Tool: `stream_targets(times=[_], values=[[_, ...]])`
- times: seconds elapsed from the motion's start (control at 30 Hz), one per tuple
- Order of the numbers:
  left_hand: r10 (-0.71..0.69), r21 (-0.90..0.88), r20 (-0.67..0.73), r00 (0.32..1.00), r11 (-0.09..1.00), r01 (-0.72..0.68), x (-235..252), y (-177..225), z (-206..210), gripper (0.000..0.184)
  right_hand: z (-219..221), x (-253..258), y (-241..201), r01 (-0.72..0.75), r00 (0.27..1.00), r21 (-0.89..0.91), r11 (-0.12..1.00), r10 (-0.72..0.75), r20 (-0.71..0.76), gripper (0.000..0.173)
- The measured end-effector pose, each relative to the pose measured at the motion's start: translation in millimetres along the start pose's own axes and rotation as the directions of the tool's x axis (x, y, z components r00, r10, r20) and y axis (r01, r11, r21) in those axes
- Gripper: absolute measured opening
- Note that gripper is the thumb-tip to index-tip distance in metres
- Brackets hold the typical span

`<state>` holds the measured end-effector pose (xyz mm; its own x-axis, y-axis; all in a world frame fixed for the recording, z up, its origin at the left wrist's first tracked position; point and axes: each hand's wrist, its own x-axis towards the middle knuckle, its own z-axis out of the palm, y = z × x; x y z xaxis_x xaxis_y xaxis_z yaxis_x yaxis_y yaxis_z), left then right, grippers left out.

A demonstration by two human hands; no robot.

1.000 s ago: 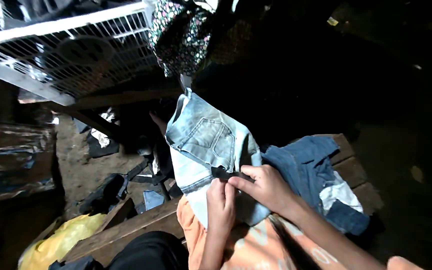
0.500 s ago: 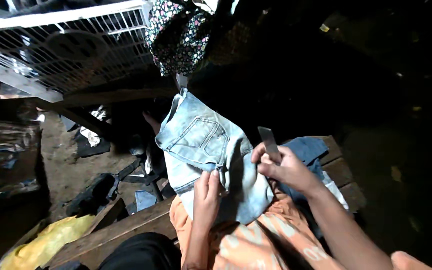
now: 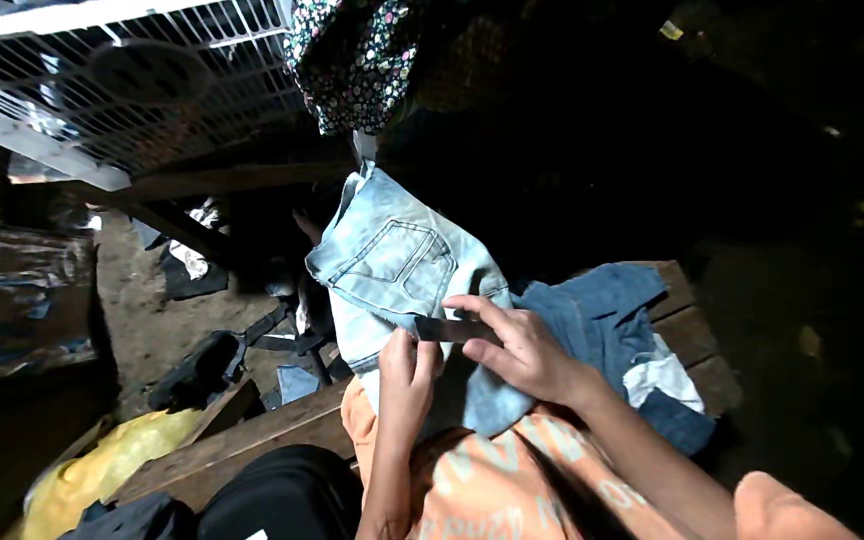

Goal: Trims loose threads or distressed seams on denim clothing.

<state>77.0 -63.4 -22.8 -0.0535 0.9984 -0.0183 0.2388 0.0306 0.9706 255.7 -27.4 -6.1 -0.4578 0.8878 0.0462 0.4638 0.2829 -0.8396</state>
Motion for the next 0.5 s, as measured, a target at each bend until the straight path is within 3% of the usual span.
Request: stream_targets(times=[0.1,0.23,0.4,0.5], values=[[-0.011,-0.108,-0.016,1.000,0.994,0.009,-0.4,3.9,-1.1,0.023,-5.0,2.8,0.1,0.098,0.995,-0.122,0.988,-0.099,-0.007,0.060],[0.011,-0.230,-0.001,1.000,0.973,-0.011,-1.4,8.3,-4.2,0.018,-6.1,5.2,4.2,0.144,0.990,-0.136,0.980,-0.143,0.016,0.059],[0.047,-0.241,0.032,0.998,0.970,-0.037,-4.7,12.4,-9.1,0.022,-4.5,6.2,3.8,0.113,0.992,-0.139,0.984,-0.120,-0.040,0.063],[0.096,-0.177,0.056,0.994,0.981,-0.085,-8.2,8.9,-12.6,0.028,-1.1,4.6,1.1,0.036,0.997,-0.027,0.999,-0.038,-0.063,0.066]])
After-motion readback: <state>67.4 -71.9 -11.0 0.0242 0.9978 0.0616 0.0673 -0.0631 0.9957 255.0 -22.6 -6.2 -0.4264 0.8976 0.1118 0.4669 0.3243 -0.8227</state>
